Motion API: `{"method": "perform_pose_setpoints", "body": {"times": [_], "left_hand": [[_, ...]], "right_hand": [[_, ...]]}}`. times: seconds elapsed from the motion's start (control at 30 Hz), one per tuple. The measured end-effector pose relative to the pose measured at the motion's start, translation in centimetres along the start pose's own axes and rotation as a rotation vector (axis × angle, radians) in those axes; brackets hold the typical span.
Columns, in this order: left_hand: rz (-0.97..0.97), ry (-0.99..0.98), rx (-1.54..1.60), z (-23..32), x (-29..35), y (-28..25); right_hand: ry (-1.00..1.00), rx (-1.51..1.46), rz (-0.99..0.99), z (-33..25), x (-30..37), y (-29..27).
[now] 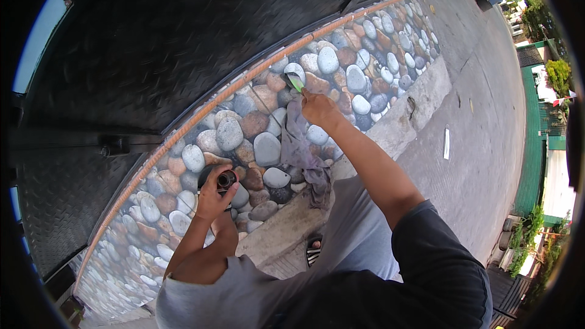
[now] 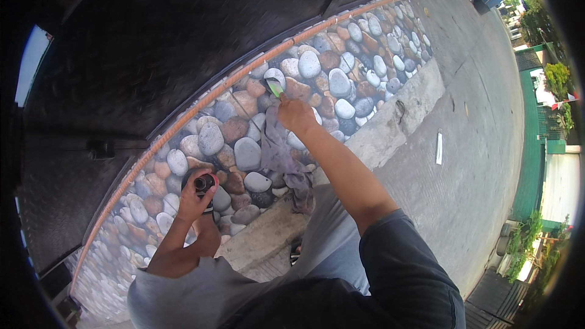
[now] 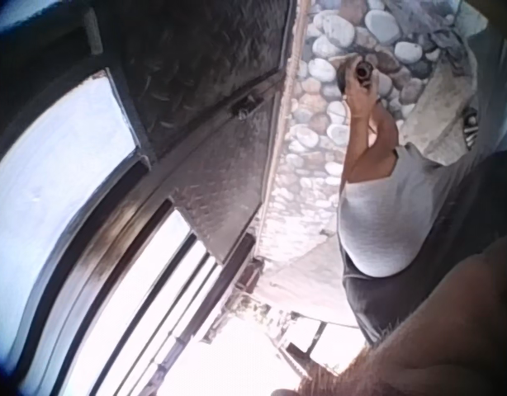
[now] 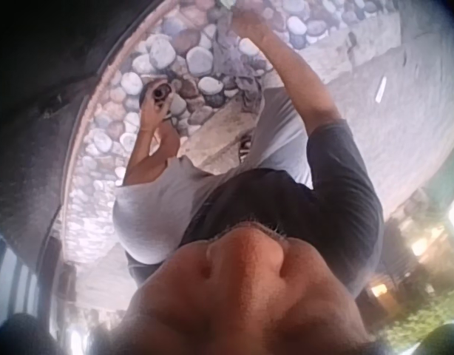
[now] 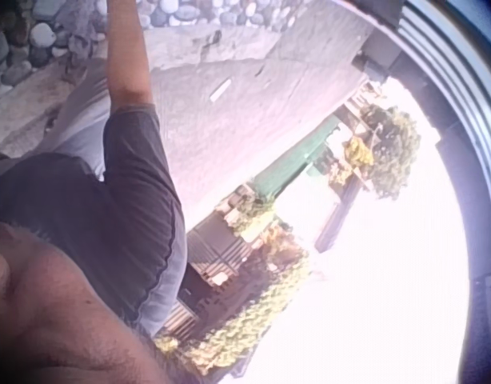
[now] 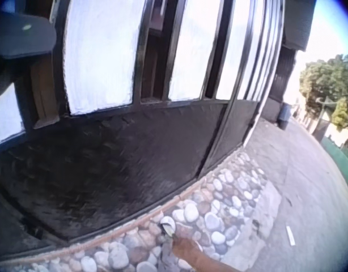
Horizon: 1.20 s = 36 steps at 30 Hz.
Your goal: The person applies liquid from a bottle to a cloth and uses a metal scraper and the cloth to remove residue from a stone-patterned tiled wall.
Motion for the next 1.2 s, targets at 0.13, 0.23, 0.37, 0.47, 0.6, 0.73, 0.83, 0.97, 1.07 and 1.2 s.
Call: {"method": "perform_pose_setpoints", "body": {"times": [0.13, 0.23, 0.37, 0.47, 0.6, 0.73, 0.83, 0.97, 1.07, 1.2], "left_hand": [[-0.009, -0.004, -0.021, -0.4, -0.1, -0.3], [-0.015, 0.008, -0.030, 0.0, -0.3, 0.5], [-0.010, 0.020, -0.025, -0.3, -0.3, 0.6], [-0.024, 0.024, -0.037, -0.7, -0.4, 1.0], [-0.031, 0.000, -0.035, -1.5, -0.1, 0.8], [-0.027, -0.002, 0.040, -1.3, -0.3, 1.1], [-0.031, -0.002, 0.083, -1.3, -0.3, 1.6], [-0.047, -0.013, 0.125, -2.3, -0.2, 1.5], [-0.083, -0.112, 0.268, -3.7, 0.2, 2.9], [-0.059, -0.097, 0.257, -4.3, 0.8, 1.6]], "right_hand": [[-0.019, -0.022, 0.018, -0.3, 0.3, -1.6], [-0.009, 0.036, -0.074, -1.8, 1.5, -0.9], [-0.001, 0.135, -0.070, -1.2, 0.8, -2.3], [-0.128, 0.268, -0.083, -3.6, 1.5, -0.4], [-0.013, 0.187, -0.062, -2.4, 1.4, -1.0], [-0.045, 0.176, -0.019, -2.1, 2.1, 0.1], [-0.089, 0.244, 0.044, -2.3, 2.1, -1.1], [0.006, -0.045, 0.248, -1.4, 3.3, -2.9], [0.101, -0.252, 0.410, 2.9, 5.3, -1.8], [0.193, -0.823, 0.386, 4.7, 6.1, -0.1]]}}
Point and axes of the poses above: each hand's wrist, its own x-axis away from the middle knuckle, its own y-axis out of the palm, z = x × y, the point moved 10 cm from there along -x, towards the middle knuckle, and after that the axes turned 11 degrees about -y, right-handed, at the moved point
